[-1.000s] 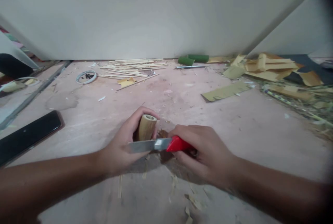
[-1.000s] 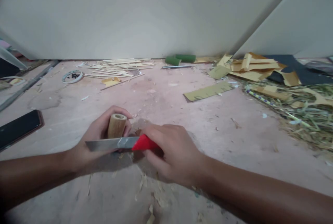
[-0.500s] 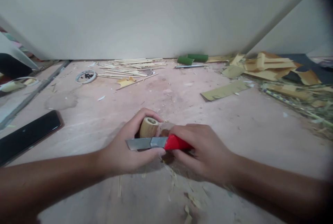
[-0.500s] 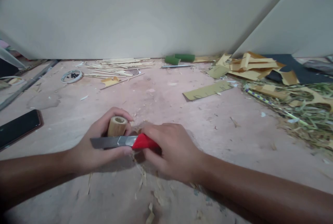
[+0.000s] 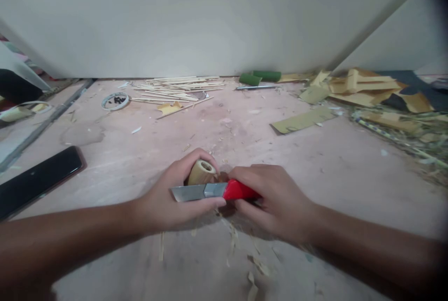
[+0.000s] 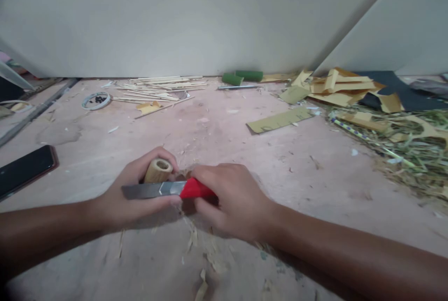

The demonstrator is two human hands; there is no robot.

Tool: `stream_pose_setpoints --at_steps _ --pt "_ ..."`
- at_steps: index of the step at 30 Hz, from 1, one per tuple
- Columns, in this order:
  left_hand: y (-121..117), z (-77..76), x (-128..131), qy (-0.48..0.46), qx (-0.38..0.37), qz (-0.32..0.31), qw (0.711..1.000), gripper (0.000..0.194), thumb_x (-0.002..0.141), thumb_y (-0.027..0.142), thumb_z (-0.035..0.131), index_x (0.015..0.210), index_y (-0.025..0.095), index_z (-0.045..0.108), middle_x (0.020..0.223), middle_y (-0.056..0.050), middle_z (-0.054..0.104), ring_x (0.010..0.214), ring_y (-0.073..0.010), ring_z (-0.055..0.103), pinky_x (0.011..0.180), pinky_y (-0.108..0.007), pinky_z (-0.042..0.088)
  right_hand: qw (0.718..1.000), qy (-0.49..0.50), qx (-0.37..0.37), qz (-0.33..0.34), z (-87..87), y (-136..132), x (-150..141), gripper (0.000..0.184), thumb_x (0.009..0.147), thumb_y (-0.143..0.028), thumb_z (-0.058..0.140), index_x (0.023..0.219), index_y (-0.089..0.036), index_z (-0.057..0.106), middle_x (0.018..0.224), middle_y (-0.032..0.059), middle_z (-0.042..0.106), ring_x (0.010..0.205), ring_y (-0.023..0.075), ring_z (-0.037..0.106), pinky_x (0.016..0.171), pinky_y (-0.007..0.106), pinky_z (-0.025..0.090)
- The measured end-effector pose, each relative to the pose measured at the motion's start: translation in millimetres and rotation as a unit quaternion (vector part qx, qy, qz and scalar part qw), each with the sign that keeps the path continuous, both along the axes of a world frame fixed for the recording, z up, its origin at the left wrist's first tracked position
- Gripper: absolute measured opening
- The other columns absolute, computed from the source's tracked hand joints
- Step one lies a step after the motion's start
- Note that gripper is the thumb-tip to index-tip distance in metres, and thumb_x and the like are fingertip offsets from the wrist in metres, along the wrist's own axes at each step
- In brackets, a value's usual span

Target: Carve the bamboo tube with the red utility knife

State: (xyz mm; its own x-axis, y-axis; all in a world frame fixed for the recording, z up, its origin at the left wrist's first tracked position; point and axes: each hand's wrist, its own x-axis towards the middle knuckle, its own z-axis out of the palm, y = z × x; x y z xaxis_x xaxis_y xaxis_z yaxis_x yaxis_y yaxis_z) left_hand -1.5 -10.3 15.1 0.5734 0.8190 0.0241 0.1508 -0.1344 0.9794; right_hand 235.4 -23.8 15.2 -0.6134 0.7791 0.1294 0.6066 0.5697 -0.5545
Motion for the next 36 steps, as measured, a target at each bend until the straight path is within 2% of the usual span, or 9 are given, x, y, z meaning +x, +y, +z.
stream_pose_setpoints --at_steps 11,18,36 --pt "1.1 1.1 -1.9 0.012 0.004 -0.033 0.999 0.035 0.086 0.031 0.082 0.108 0.024 0.056 0.093 0.002 0.063 0.077 -0.0118 0.057 0.066 -0.022 0.046 1.000 -0.001 -0.006 0.007 -1.1 -0.2 0.8 0.009 0.085 -0.023 0.059 0.079 -0.021 0.052 0.070 -0.0017 0.060 0.061 0.0145 0.049 0.060 0.027 0.026" --pt "1.7 -0.7 -2.2 0.018 0.020 -0.038 0.999 0.032 0.087 0.032 0.081 0.107 0.023 0.057 0.095 0.000 0.063 0.080 -0.0141 0.057 0.068 -0.024 0.046 1.000 0.001 -0.002 0.000 2.0 -0.1 -0.3 0.004 0.085 -0.022 0.058 0.081 -0.020 0.057 0.070 -0.0008 0.063 0.062 0.0154 0.052 0.061 0.027 0.028" --pt "0.7 -1.3 -3.3 0.020 0.023 -0.050 0.998 0.031 0.090 0.034 0.078 0.109 0.023 0.056 0.095 0.000 0.062 0.079 -0.0143 0.056 0.068 -0.024 0.044 1.000 0.008 0.011 0.015 1.2 0.5 -0.3 0.008 0.087 -0.024 0.058 0.080 -0.020 0.055 0.070 -0.0012 0.061 0.061 0.0148 0.050 0.060 0.027 0.028"
